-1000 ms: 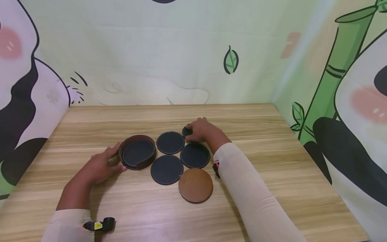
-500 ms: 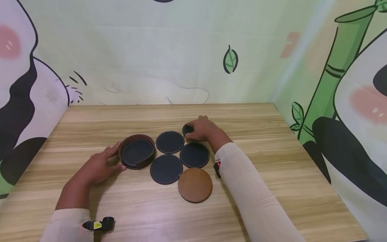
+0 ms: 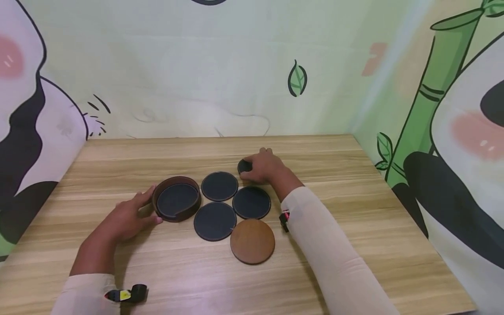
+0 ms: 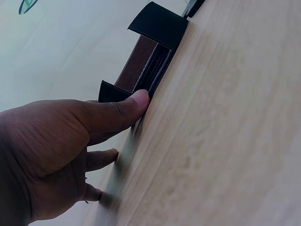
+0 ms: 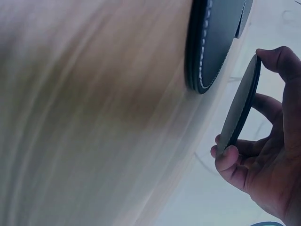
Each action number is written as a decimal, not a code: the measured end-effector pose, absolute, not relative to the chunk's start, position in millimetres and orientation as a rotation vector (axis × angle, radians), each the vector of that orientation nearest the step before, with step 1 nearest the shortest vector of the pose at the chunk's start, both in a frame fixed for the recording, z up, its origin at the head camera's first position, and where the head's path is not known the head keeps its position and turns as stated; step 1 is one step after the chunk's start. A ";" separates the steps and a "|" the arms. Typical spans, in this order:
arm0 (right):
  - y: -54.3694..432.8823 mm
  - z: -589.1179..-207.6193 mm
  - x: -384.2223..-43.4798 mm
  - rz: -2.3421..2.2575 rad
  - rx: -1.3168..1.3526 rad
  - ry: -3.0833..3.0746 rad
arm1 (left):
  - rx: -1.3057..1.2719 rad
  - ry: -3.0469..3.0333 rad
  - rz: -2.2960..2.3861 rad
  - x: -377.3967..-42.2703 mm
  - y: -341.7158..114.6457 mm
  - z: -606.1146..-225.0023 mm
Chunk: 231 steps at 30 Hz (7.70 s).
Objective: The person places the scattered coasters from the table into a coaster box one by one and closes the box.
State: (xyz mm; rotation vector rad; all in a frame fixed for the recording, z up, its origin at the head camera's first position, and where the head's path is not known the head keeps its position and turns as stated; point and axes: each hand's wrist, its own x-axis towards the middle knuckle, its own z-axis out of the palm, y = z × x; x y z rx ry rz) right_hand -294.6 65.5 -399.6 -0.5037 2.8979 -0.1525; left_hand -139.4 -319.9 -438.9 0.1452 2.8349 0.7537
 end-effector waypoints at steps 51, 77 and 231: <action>7.1 -361.9 -238.4 -0.120 -0.830 2.950 | 0.161 2.834 0.773 -139.2 -321.5 -441.2; -56.4 -365.8 -209.2 0.017 -1.063 2.899 | 0.136 2.813 0.751 -141.4 -323.0 -442.4; 48.9 -388.9 -206.4 0.027 -0.841 2.672 | 0.153 2.843 0.756 -137.8 -320.2 -438.8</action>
